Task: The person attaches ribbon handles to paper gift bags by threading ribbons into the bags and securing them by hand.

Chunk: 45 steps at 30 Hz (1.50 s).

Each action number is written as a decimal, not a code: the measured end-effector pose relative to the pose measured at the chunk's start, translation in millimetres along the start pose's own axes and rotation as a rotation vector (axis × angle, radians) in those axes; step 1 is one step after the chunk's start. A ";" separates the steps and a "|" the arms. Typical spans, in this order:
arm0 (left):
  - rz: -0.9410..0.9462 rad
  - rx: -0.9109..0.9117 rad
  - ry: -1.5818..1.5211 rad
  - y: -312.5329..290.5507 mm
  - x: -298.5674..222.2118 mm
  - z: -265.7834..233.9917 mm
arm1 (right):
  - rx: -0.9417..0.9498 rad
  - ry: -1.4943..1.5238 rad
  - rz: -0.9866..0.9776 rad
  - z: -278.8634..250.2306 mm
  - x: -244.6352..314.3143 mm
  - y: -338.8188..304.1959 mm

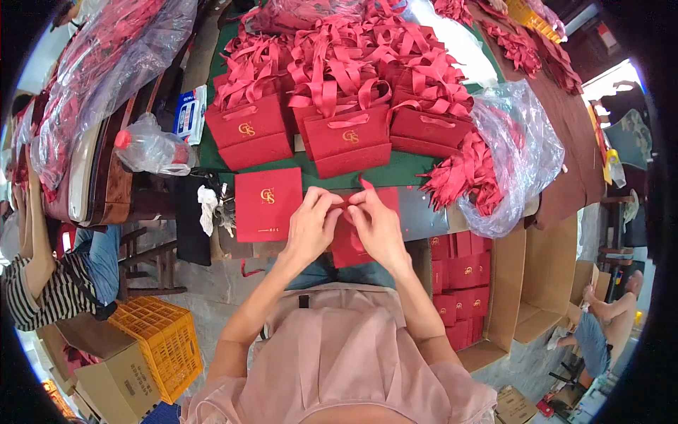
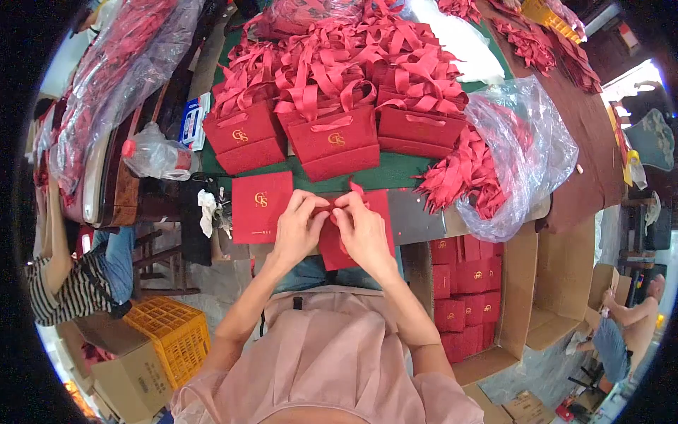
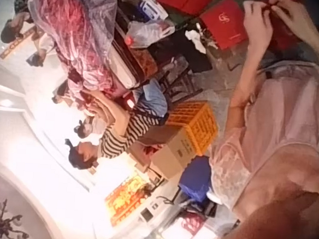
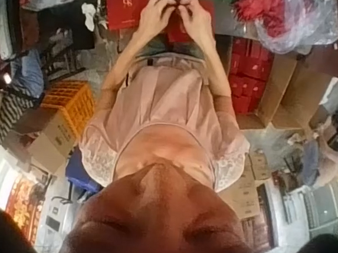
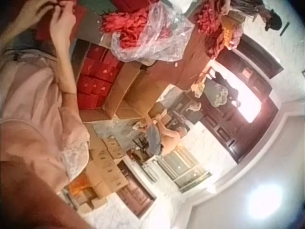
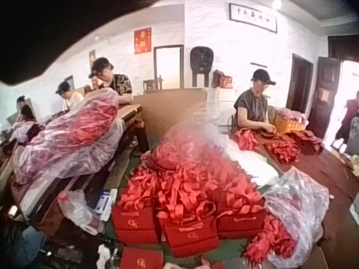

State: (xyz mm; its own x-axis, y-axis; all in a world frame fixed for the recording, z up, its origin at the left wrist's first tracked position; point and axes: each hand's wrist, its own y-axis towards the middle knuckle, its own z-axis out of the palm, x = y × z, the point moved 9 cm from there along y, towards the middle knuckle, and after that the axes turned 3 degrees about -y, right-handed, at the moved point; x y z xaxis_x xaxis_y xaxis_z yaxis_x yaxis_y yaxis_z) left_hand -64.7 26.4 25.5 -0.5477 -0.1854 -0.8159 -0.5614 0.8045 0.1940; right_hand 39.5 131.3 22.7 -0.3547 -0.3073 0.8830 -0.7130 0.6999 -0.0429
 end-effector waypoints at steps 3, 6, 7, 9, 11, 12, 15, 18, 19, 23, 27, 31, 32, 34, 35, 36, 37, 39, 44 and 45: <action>0.044 0.017 -0.025 -0.3 -5.7 -1.1 | 0.040 -0.219 -0.144 -15.0 23.7 5.9; 0.127 0.060 -0.023 0.0 -19.5 2.1 | -0.010 -0.294 -0.238 -32.1 25.2 16.6; 0.158 0.077 -0.023 -0.9 -23.7 4.1 | 0.145 -0.317 -0.201 -24.2 16.5 21.8; 0.188 0.091 -0.020 -2.9 -26.7 6.0 | 0.455 -0.257 -0.064 -13.0 2.2 30.6; 0.300 0.068 0.000 -6.6 -36.4 4.1 | 0.557 -0.124 -0.071 -7.3 -16.5 37.5; 0.304 0.071 -0.002 -7.2 -36.4 4.8 | 0.658 0.013 -0.076 -0.3 -23.1 35.0; 0.309 0.090 -0.034 -7.7 -32.9 9.2 | 0.695 0.000 -0.023 4.3 -30.9 36.3; 0.320 0.060 -0.042 -7.5 -33.1 8.4 | 0.686 -0.064 -0.024 2.5 -26.7 35.9; 0.317 0.055 -0.050 -6.8 -33.8 8.3 | 0.674 -0.125 -0.010 0.1 -27.2 35.6; 0.354 0.048 -0.021 -3.0 -42.4 10.9 | 0.698 0.035 -0.109 -3.9 -25.5 39.0; 0.295 0.077 -0.029 -1.1 -38.8 18.1 | 0.711 0.046 -0.046 -0.1 -36.7 35.5; 0.312 0.086 -0.011 -2.9 -35.9 18.8 | 0.692 0.130 0.000 4.8 -40.4 37.0; 0.320 0.095 -0.010 -1.2 -36.8 19.2 | 0.693 0.179 0.054 7.3 -45.6 37.7; 0.278 0.108 -0.017 3.7 -37.5 16.7 | 0.607 0.169 0.113 9.4 -52.6 39.5; 0.235 0.120 -0.022 6.9 -35.8 16.0 | 0.521 0.159 0.171 7.7 -60.2 41.6; 0.241 0.116 -0.038 10.1 -36.7 14.4 | 0.451 0.225 0.164 8.4 -67.2 44.6; 0.242 0.115 -0.037 9.8 -36.3 13.5 | 0.348 0.255 0.162 1.4 -66.6 50.1; 0.193 0.163 -0.106 9.1 -29.7 17.2 | 0.192 0.352 0.139 -12.3 -72.1 63.2; 0.044 0.138 -0.049 12.4 0.2 14.6 | 0.039 -0.060 -0.079 -40.0 -59.3 69.8; 0.075 0.116 0.008 11.3 -0.4 15.9 | 0.006 -0.071 -0.028 -46.9 -67.2 68.1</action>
State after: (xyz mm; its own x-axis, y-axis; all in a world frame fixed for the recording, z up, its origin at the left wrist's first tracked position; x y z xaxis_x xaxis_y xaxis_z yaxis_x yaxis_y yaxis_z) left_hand -60.9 44.6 19.4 -0.5908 -0.1266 -0.7968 -0.4432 0.8762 0.1894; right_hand 43.1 229.9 -17.7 -0.3762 -0.3719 0.8486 -0.7269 0.6865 -0.0213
